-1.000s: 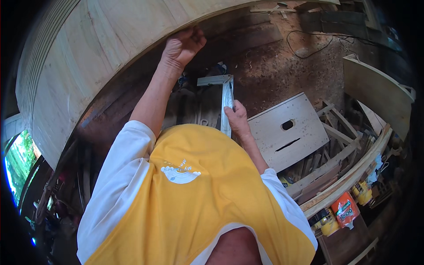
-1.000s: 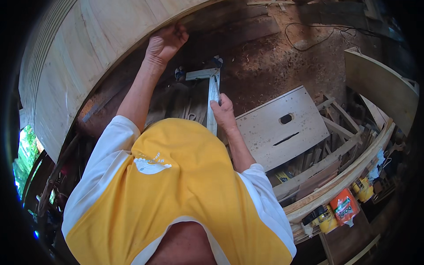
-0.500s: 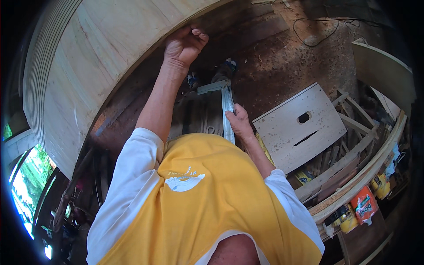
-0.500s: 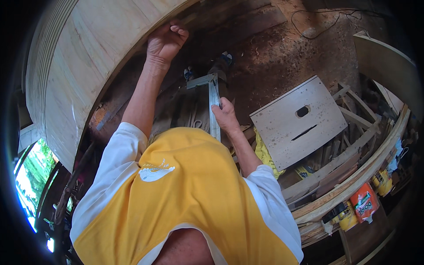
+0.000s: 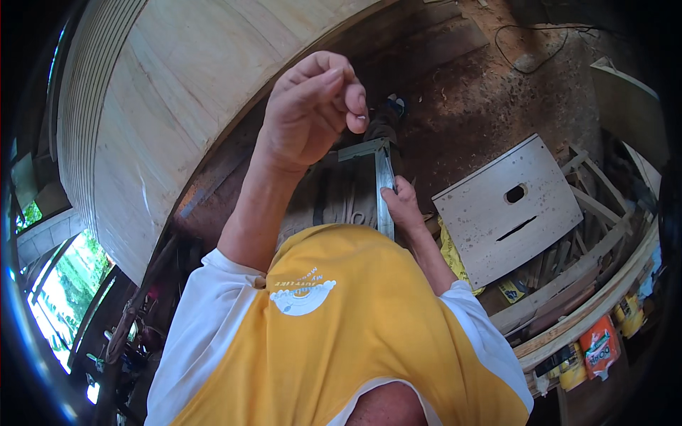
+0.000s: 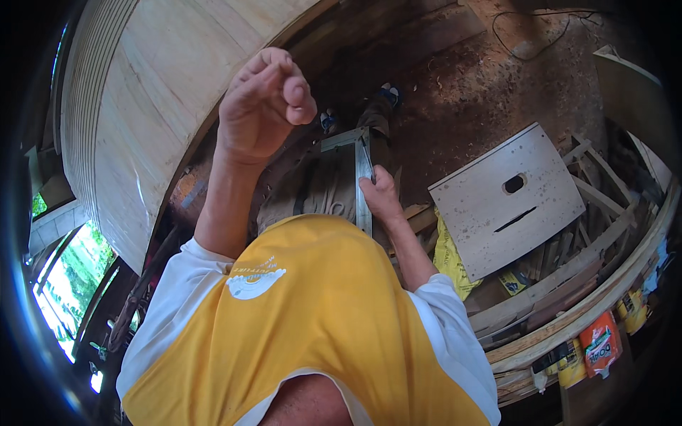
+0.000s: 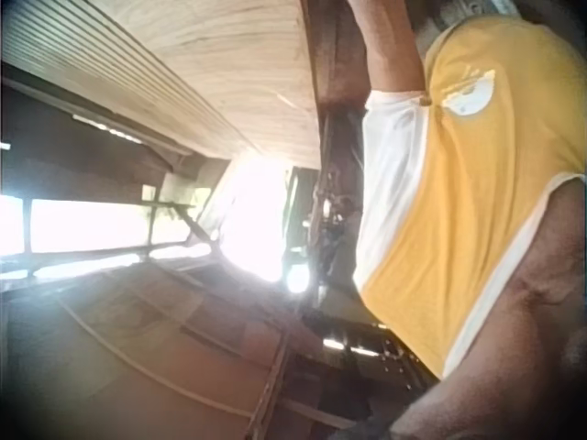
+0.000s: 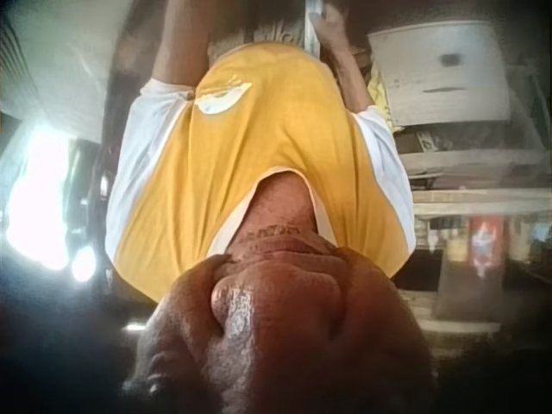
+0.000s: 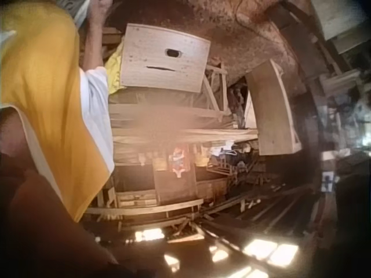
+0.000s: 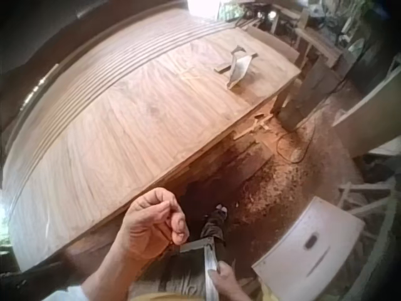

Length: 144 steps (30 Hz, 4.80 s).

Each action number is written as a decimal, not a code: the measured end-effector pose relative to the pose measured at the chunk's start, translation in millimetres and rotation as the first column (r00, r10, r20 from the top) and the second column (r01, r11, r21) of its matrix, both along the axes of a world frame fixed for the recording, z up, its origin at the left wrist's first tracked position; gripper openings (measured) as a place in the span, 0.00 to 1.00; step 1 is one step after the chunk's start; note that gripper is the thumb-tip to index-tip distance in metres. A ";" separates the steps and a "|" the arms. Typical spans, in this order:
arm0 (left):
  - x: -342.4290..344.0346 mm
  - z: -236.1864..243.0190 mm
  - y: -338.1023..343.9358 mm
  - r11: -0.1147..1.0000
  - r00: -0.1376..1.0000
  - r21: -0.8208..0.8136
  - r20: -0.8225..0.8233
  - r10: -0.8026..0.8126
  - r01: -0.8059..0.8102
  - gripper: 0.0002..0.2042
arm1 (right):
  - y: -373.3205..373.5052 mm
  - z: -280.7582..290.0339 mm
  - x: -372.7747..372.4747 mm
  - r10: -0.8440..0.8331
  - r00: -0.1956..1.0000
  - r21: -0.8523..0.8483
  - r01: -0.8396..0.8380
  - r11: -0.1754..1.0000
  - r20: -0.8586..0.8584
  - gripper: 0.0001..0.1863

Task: The person picks up a square ruler and a pen, then uses them along with a small wooden block to measure and mark lines on a wooden structure.

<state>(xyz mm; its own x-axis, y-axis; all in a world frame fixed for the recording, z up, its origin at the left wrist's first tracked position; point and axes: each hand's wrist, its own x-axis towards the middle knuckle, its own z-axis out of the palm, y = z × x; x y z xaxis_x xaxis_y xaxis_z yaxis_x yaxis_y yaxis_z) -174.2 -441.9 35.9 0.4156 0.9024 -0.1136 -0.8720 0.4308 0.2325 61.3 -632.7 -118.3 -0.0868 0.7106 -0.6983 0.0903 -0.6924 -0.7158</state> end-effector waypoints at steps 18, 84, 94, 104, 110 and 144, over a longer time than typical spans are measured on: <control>-19.0 -46.6 31.1 0.847 -0.869 0.282 -0.076 0.488 0.451 0.37 | 47.1 -11.4 -42.5 -0.106 0.992 0.146 0.116 0.982 -0.073 0.05; -77.4 -11.4 -7.4 0.726 -0.678 0.347 -0.269 0.684 0.594 0.08 | 136.1 -4.5 -112.4 -0.157 0.944 0.252 0.233 0.939 -0.289 0.12; -71.3 -9.4 -9.7 0.778 -0.737 0.304 -0.263 0.623 0.549 0.06 | 150.7 23.7 -111.0 -0.126 0.952 0.315 0.214 0.925 -0.278 0.11; -67.1 -10.7 -10.9 0.785 -0.755 0.300 -0.237 0.611 0.542 0.08 | 162.1 46.7 -106.4 -0.090 0.986 0.354 0.135 0.925 -0.141 0.13; -63.9 -6.6 -10.1 0.786 -0.754 0.323 -0.248 0.608 0.527 0.07 | 178.5 52.3 -104.3 -0.026 1.000 0.437 0.016 0.899 0.017 0.13; -67.6 -6.1 -14.6 0.842 -0.780 0.324 -0.336 0.528 0.431 0.07 | 234.7 97.2 -81.7 0.311 0.877 0.421 -0.455 0.784 0.367 0.13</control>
<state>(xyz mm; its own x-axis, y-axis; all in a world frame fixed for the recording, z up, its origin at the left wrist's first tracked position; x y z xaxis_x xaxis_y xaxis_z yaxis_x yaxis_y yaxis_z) -241.7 -456.5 29.8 0.0134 0.9673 0.2532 0.9711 -0.0730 0.2273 -20.3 -398.0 -21.2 -0.2895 0.9051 -0.3113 0.5067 -0.1310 -0.8521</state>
